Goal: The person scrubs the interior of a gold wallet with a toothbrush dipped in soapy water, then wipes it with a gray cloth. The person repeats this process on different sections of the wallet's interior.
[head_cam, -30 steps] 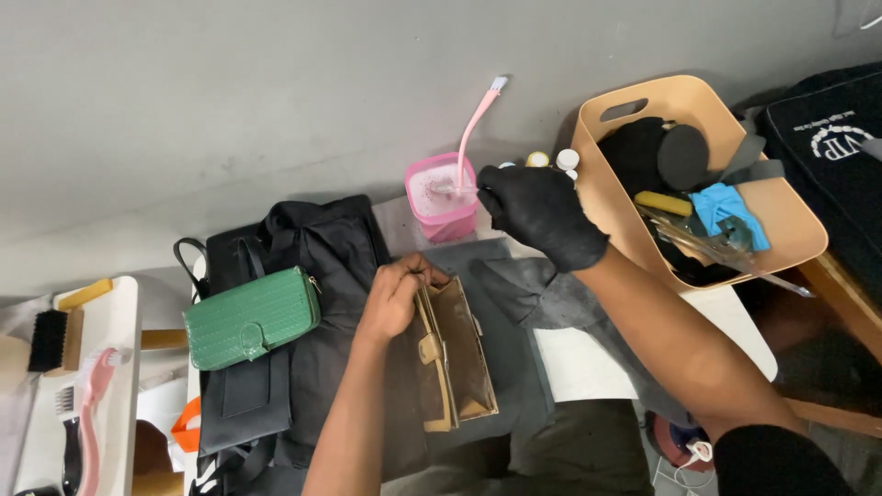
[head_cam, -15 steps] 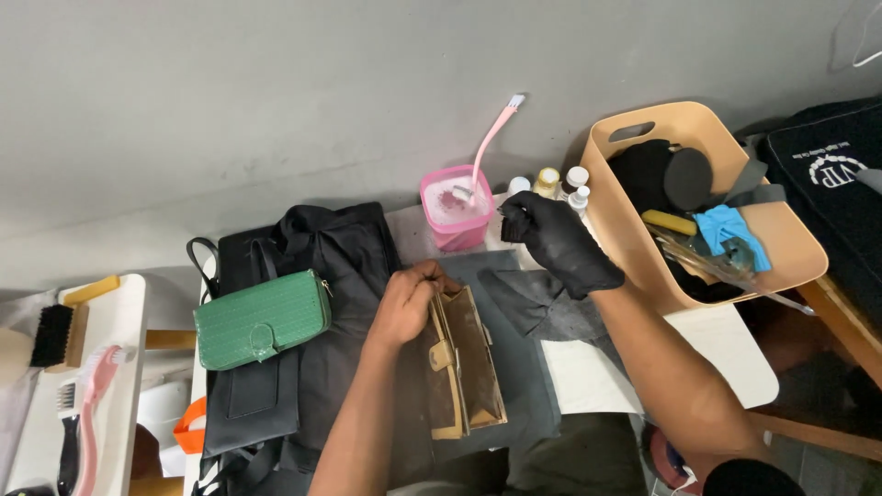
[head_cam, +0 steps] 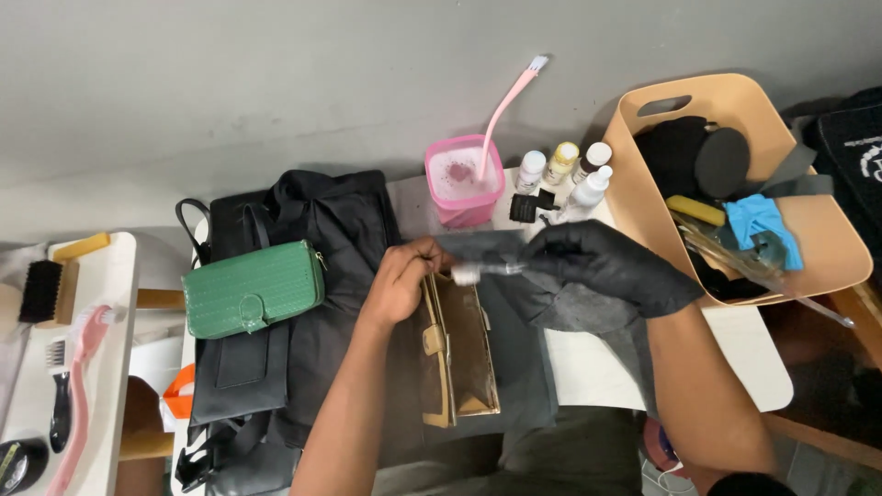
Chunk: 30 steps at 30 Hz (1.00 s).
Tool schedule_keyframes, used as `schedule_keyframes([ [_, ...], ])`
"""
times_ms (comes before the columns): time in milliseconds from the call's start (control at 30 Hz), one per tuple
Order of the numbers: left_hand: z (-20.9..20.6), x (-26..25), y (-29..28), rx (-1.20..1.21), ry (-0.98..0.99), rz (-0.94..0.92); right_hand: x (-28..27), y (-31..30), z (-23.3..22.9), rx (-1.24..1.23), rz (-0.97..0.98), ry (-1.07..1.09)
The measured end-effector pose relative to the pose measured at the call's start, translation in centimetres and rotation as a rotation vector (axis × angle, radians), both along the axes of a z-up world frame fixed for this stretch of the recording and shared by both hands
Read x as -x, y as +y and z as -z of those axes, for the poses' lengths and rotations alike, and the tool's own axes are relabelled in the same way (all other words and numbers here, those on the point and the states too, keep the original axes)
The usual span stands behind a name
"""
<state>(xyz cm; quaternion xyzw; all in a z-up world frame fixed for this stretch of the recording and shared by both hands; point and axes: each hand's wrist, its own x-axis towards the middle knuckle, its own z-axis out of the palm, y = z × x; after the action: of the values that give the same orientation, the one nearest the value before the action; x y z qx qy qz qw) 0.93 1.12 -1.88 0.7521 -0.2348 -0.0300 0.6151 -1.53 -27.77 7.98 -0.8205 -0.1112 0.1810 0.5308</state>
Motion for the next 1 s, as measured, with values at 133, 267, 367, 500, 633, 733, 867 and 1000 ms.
schedule_keyframes([
  [133,-2.8,0.4,-0.4,-0.011,0.005,0.043,2.1,1.9,-0.2,0.147,-0.15,0.07],
  [267,-2.3,0.5,-0.8,-0.037,0.005,0.043,2.1,4.2,0.6,0.351,-0.198,-0.297],
  [367,-2.7,0.7,-1.2,-0.058,-0.017,0.034,2.1,4.3,3.2,0.429,-0.249,-0.454],
  [500,-2.8,0.7,-1.0,-0.084,-0.007,0.028,1.9,3.9,2.7,0.494,-0.274,-0.401],
  [633,-3.3,0.6,-1.2,-0.089,-0.025,0.024,1.3,3.9,4.6,0.629,-0.212,-0.461],
  [733,-3.3,0.9,-1.2,-0.072,-0.021,0.022,1.8,4.4,1.8,0.553,-0.342,-0.295],
  [867,-2.8,1.3,-1.1,-0.068,-0.011,0.018,1.8,3.9,2.2,0.726,-0.261,-0.397],
  [1000,-3.4,1.3,-1.2,-0.084,-0.007,0.019,1.8,4.4,0.6,0.697,-0.274,-0.388],
])
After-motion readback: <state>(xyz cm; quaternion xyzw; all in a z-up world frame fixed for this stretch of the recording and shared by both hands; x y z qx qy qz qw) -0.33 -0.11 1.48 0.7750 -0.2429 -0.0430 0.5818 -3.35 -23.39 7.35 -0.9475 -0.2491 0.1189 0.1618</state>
